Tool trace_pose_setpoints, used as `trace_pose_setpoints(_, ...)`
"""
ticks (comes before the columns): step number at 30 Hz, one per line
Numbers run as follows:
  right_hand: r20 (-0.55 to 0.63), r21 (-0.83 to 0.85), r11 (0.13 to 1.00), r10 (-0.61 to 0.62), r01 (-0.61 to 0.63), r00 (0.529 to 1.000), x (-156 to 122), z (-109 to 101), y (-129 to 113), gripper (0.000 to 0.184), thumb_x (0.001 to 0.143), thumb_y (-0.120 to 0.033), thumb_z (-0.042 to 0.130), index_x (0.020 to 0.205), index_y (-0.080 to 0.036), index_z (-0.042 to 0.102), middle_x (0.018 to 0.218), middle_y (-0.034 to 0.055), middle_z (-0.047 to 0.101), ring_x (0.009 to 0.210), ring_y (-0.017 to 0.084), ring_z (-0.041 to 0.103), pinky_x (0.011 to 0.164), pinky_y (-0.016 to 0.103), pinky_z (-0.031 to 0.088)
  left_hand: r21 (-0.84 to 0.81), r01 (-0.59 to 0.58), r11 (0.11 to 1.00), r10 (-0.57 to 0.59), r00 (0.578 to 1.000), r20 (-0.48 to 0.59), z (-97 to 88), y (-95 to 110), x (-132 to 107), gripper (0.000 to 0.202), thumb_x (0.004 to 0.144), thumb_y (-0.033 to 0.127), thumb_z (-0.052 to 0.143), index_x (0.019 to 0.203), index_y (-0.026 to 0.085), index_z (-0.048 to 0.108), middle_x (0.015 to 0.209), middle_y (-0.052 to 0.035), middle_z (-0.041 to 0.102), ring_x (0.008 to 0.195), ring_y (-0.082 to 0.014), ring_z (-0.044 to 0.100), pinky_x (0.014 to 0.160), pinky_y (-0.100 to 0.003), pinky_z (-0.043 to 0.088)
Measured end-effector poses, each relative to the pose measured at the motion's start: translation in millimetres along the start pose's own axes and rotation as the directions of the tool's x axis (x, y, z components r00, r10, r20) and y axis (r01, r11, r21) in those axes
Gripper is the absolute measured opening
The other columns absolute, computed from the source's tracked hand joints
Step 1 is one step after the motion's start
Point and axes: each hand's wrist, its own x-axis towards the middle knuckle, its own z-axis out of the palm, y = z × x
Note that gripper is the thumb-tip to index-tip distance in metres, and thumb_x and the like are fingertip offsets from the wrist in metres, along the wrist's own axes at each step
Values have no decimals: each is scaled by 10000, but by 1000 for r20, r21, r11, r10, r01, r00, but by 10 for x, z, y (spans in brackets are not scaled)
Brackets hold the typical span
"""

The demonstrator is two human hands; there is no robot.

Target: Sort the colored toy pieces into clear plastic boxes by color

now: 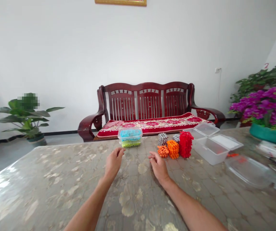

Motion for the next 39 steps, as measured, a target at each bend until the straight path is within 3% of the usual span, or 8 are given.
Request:
trace_pose_setpoints(4,23,-92,992,-85,87,996,-67,-15,-112,364,852,-236,420,1107,-190,676,915,48,752,774,184,683,768,320,537,51,113,992,-117,989,88,83,-100,-255,343,922,342,405,961,195,713,795,-49,758,765,-227,718,639,-262,475)
trace_pose_setpoints(8,67,-162,968,-184,193,981,-131,-12,-178,365,866,-188,409,1111,-217,678,917,31,750,774,164,680,759,282,534,105,111,988,-127,979,158,71,-154,-378,312,925,330,421,958,225,713,894,-49,773,892,-240,709,712,-264,456)
trace_pose_setpoints(12,102,-210,942,-245,262,964,-169,-3,-210,371,884,-174,402,1137,-206,671,928,43,748,766,157,678,755,268,530,148,96,984,-126,970,207,64,-154,-395,297,935,353,430,986,256,706,988,-41,773,962,-260,696,725,-272,438)
trace_pose_setpoints(19,176,-244,882,-368,403,913,-223,-25,-283,360,909,-159,395,1141,-201,668,922,49,746,779,151,679,755,253,520,201,75,977,-125,960,249,79,-163,-365,299,948,346,410,1020,282,693,959,-26,772,933,-247,702,696,-266,423)
trace_pose_setpoints(26,242,-344,831,-371,437,896,-280,-209,-510,358,902,-130,415,1116,-230,683,908,39,750,863,176,690,810,279,507,218,39,975,-97,961,258,70,-160,-375,313,945,360,396,1018,283,691,1034,-27,767,988,-265,694,708,-274,432)
trace_pose_setpoints(30,254,-512,718,-397,471,882,-202,-552,-626,350,906,-119,415,1084,-242,690,940,45,744,893,191,673,831,302,486,234,28,972,-90,961,261,67,-144,-379,310,942,355,399,1011,288,694,1022,-24,769,971,-264,702,696,-273,435)
trace_pose_setpoints(33,226,-722,551,-383,417,896,-129,-990,-701,326,897,-103,432,1056,-224,689,1013,66,730,947,219,647,876,344,461,239,32,971,-96,960,262,62,-130,-384,309,941,352,397,1017,289,690,1012,-23,769,965,-261,705,689,-270,430)
trace_pose_setpoints(39,-10,-995,102,-254,16,967,-155,-1982,-812,390,892,-191,504,1268,-126,584,1323,193,594,1118,331,579,915,454,439,255,18,967,-93,954,286,66,-112,-379,323,941,371,381,1031,296,682,1043,-27,763,991,-278,698,695,-281,428)
